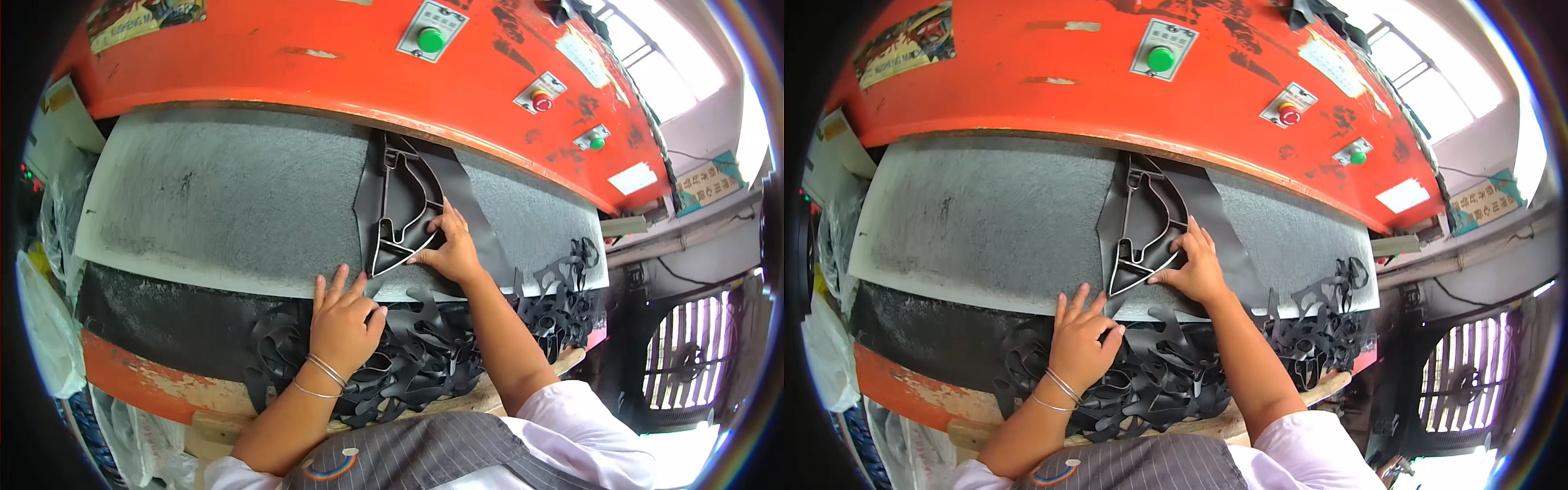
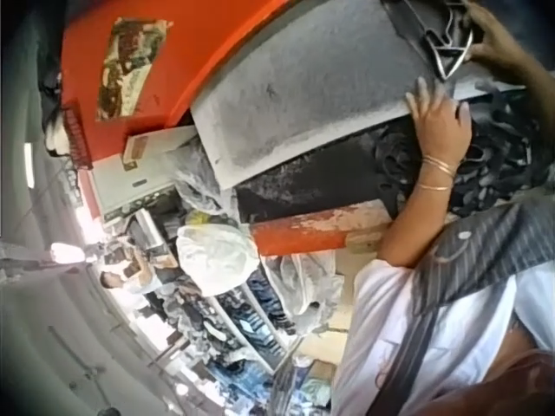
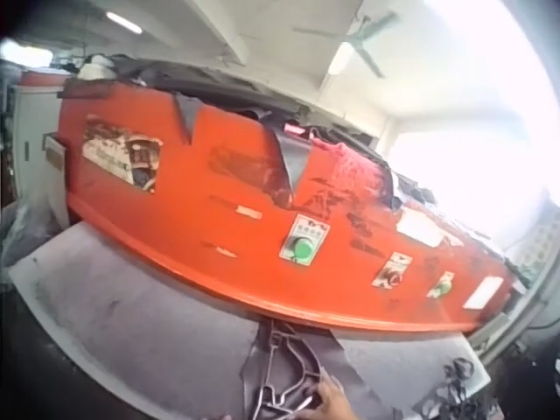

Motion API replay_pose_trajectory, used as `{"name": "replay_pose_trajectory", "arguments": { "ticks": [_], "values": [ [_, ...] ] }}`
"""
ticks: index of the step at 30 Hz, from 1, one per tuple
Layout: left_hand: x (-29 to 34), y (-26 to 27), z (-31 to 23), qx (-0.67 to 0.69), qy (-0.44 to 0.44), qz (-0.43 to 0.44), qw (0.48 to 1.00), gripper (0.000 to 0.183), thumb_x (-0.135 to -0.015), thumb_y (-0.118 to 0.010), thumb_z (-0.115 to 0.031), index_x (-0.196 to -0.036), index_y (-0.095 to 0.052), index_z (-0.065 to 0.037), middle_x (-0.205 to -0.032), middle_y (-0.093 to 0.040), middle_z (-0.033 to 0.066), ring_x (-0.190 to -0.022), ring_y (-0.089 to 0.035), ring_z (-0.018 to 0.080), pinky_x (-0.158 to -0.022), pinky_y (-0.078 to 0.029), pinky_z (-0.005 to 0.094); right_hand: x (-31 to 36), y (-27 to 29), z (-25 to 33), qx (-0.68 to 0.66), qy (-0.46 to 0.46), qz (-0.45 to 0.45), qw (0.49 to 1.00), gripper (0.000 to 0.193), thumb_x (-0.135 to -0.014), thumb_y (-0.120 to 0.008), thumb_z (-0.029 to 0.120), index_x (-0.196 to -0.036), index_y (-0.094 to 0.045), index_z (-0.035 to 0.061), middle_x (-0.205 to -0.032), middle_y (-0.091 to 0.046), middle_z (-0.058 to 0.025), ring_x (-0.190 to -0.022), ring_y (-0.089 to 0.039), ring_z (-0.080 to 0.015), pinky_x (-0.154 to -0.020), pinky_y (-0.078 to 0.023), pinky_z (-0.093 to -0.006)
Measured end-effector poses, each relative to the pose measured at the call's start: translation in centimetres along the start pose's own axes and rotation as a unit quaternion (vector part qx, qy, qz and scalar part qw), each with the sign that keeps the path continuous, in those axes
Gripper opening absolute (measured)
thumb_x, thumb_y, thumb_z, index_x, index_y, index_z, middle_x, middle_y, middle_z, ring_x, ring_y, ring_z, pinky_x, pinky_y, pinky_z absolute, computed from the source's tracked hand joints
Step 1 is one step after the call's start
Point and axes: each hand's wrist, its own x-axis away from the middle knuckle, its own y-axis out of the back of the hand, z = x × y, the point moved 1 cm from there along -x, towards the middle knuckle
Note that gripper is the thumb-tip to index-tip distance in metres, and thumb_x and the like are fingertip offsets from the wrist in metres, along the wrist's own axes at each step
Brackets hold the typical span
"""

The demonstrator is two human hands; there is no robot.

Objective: Using a hydraulic press and specialized metal dies to cut shoe components from a sheet of leather material.

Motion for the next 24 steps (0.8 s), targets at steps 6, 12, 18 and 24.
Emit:
{"name": "replay_pose_trajectory", "arguments": {
  "ticks": [6, 12, 18, 24],
  "values": [
    [-0.2, 0.1, -0.5, 0.013, -0.001, 0.012, 1.000, 0.013, -0.081, -0.069, -0.022, -0.076, -0.070, -0.009, -0.121, -0.064, 0.0208, -0.133, -0.043, 0.0372, -0.116, -0.016, 0.0539, 0.4, 0.5, -0.2, -0.020, -0.007, -0.053, 0.998, 0.071, -0.041, -0.093, 0.043, -0.088, -0.056, 0.0066, -0.137, -0.045, -0.0349, -0.135, -0.037, -0.0454, -0.111, -0.029, -0.0519],
    [-0.2, 0.8, -0.9, 0.014, 0.004, 0.013, 1.000, 0.012, -0.080, -0.070, -0.022, -0.077, -0.071, -0.010, -0.118, -0.065, 0.0208, -0.133, -0.044, 0.0368, -0.116, -0.016, 0.0534, 0.1, 1.0, 0.9, -0.030, 0.017, -0.042, 0.999, 0.068, -0.043, -0.091, 0.045, -0.086, -0.055, 0.0067, -0.129, -0.053, -0.0330, -0.137, -0.038, -0.0386, -0.111, -0.028, -0.0530],
    [-0.2, 1.3, -0.9, 0.006, 0.004, 0.010, 1.000, 0.013, -0.079, -0.071, -0.022, -0.076, -0.072, -0.009, -0.117, -0.066, 0.0201, -0.132, -0.045, 0.0363, -0.115, -0.017, 0.0547, -0.5, 1.4, 1.6, -0.026, 0.027, -0.021, 0.999, 0.066, -0.046, -0.090, 0.046, -0.086, -0.055, 0.0070, -0.127, -0.055, -0.0317, -0.137, -0.037, -0.0406, -0.111, -0.026, -0.0535],
    [-0.6, 1.7, -1.0, -0.029, -0.007, 0.007, 1.000, 0.011, -0.078, -0.073, -0.021, -0.077, -0.073, -0.010, -0.115, -0.067, 0.0209, -0.131, -0.047, 0.0364, -0.115, -0.017, 0.0539, -0.9, 1.3, 1.4, -0.004, 0.038, 0.002, 0.999, 0.067, -0.050, -0.089, 0.048, -0.091, -0.056, 0.0064, -0.136, -0.046, -0.0335, -0.140, -0.031, -0.0412, -0.113, -0.024, -0.0523]
  ]
}}
